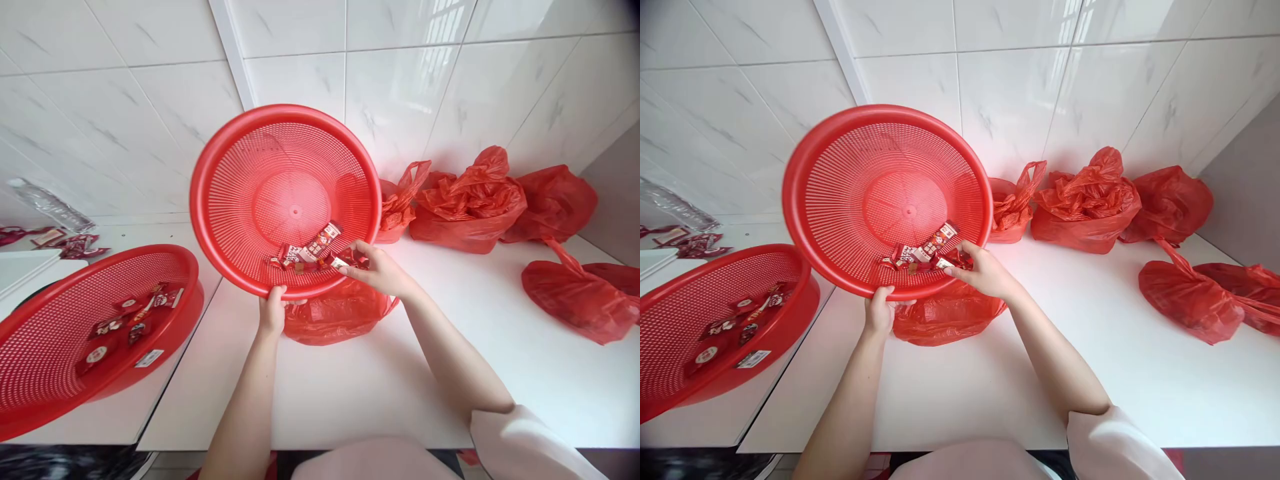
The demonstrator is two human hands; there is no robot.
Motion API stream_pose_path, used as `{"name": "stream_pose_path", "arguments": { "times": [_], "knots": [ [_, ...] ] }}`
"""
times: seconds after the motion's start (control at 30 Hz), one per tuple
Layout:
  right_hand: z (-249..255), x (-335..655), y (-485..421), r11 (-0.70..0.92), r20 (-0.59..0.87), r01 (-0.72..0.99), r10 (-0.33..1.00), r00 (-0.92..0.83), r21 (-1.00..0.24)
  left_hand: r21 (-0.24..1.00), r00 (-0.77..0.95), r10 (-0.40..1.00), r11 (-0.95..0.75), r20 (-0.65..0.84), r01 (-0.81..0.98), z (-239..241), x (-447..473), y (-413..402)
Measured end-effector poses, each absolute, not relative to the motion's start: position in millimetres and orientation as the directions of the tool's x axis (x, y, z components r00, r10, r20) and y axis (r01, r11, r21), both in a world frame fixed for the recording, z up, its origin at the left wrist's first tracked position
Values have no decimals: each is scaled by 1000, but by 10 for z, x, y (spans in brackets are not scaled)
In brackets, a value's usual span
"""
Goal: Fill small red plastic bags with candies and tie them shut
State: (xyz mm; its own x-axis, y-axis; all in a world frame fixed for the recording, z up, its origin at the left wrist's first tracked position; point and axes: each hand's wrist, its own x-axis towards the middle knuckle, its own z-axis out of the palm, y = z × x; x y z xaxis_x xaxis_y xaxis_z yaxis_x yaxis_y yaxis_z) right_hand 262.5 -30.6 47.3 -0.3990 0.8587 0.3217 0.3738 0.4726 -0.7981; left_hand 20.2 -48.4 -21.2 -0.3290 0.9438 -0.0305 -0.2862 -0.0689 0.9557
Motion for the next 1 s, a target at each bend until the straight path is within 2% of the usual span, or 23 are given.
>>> {"name": "stream_pose_path", "arguments": {
  "times": [0.13,0.23,0.43,0.53,0.7,0.83,1.0],
  "knots": [
    [463,2639,-327,476,162,413,784,-599,-777,939,-396,918,-125,-12,-319,-191,122,-441],
    [356,2570,-306,491,110,509,788,-606,-707,938,-411,911,-124,-21,-324,-179,108,-432],
    [296,2507,-277,547,297,499,817,-495,-672,959,-352,936,-72,-30,-274,-199,185,-476],
    [308,2507,-273,583,373,531,808,-455,-615,964,-273,961,-38,-36,-261,-233,281,-521],
    [224,2433,-279,642,281,588,756,-591,-492,968,-153,982,73,-112,-241,-305,440,-594],
    [163,2371,-287,634,212,568,744,-634,-526,967,-93,986,114,-138,-228,-337,474,-619],
    [231,2424,-265,637,259,475,723,-640,-606,967,-134,982,101,-135,-235,-315,436,-593]
  ]
}}
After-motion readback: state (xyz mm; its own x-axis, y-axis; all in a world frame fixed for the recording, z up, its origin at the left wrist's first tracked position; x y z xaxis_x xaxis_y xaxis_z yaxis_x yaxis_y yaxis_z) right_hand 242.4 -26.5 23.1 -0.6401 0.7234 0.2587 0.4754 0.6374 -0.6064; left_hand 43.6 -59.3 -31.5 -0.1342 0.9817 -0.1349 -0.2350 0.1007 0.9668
